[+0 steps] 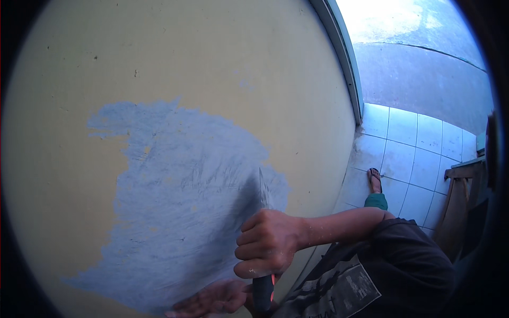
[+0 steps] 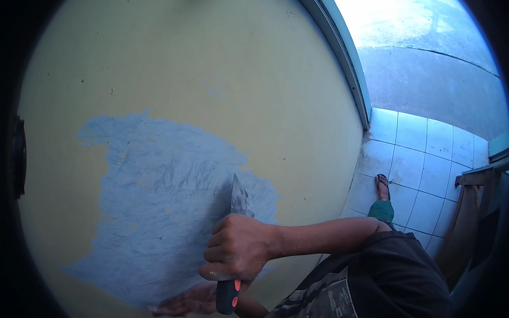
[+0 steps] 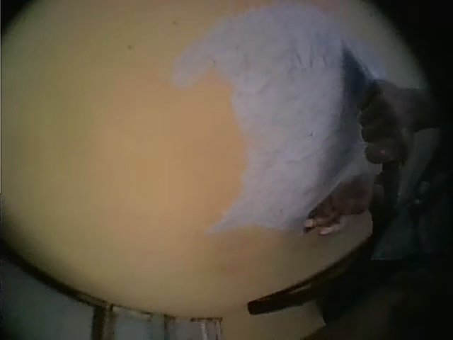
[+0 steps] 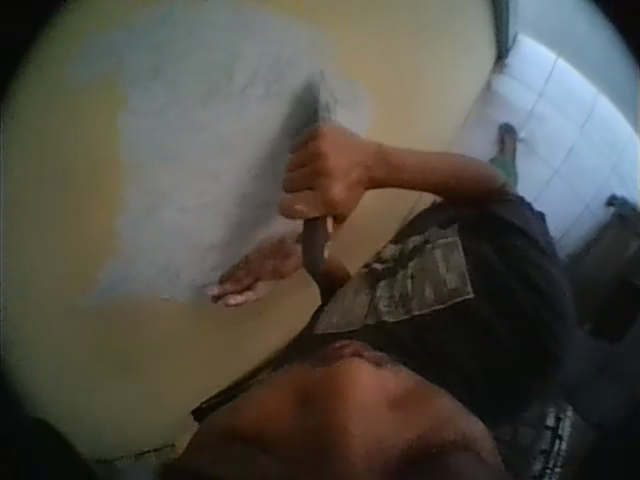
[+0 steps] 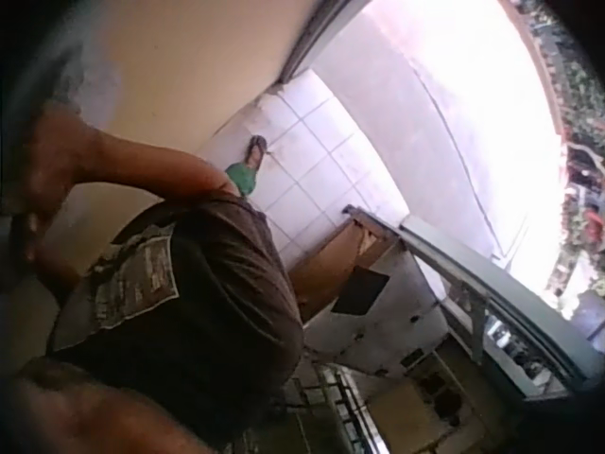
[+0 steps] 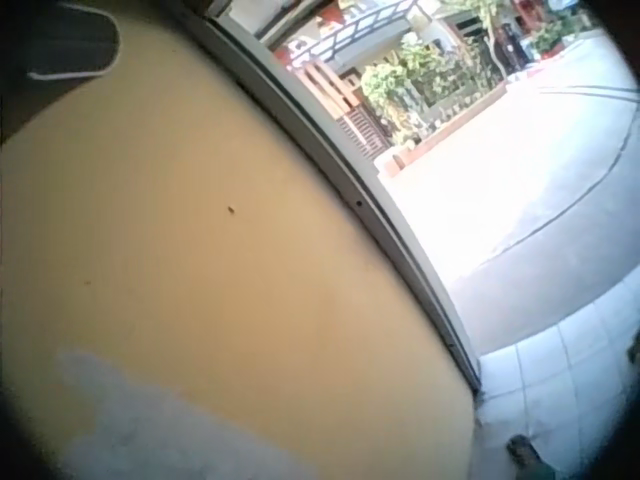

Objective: The person scrapes old paint or plaster from a wall with a paint scraper.

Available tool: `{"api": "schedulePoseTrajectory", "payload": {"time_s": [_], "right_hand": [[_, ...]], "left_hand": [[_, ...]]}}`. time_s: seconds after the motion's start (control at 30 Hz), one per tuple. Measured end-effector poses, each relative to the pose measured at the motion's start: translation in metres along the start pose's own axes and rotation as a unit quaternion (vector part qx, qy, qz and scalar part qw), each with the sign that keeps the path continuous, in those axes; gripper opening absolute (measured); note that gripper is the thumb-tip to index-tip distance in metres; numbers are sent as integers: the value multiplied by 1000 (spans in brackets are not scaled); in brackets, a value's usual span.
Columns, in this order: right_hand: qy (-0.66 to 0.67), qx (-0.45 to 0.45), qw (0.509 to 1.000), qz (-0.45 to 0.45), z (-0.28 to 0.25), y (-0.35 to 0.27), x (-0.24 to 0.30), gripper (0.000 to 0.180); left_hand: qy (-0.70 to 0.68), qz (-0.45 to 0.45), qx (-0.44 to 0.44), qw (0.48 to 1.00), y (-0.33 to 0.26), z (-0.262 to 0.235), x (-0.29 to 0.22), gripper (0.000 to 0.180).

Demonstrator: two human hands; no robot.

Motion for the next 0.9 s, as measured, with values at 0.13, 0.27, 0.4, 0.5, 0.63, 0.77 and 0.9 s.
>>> {"api": "schedulePoseTrajectory", "payload": {"time_s": [0.13, 0.27, 0.4, 0.5, 0.63, 0.77, 0.9], "right_hand": [[3, -21, 1000, 6, 4, -12, -23, 24], [13, -51, 999, 12, 0, -11, -19, 26], [23, -33, 999, -15, 4, -18, -22, 26], [34, -32, 999, -27, 3, -15, -16, 24], [39, -12, 999, -37, 8, -21, -21, 23], [97, -55, 991, -69, -4, -17, -13, 25], [69, -37, 996, -38, -5, -21, -18, 29]], "left_hand": [[0, 6, 4, 1000, -5, 3, 4, 53], [-8, 6, 11, 1000, -9, 6, 9, 53], [-18, 4, 12, 1000, -12, 12, 13, 53], [-23, 1, 10, 1000, -15, 16, 14, 53], [-27, -7, 14, 1000, -17, 16, 13, 53], [-25, -9, 17, 1000, -19, 14, 13, 53], [-30, -9, 16, 999, -19, 14, 12, 53]]}}
Point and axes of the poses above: each hand's wrist, its own y-axis towards the middle knuckle, its own z-axis out of the palm, x = y × z, the point moved 2 cm from there along y, towards the middle knuckle, and after that the axes turned 10 degrees about x, right-handed, at the moved point
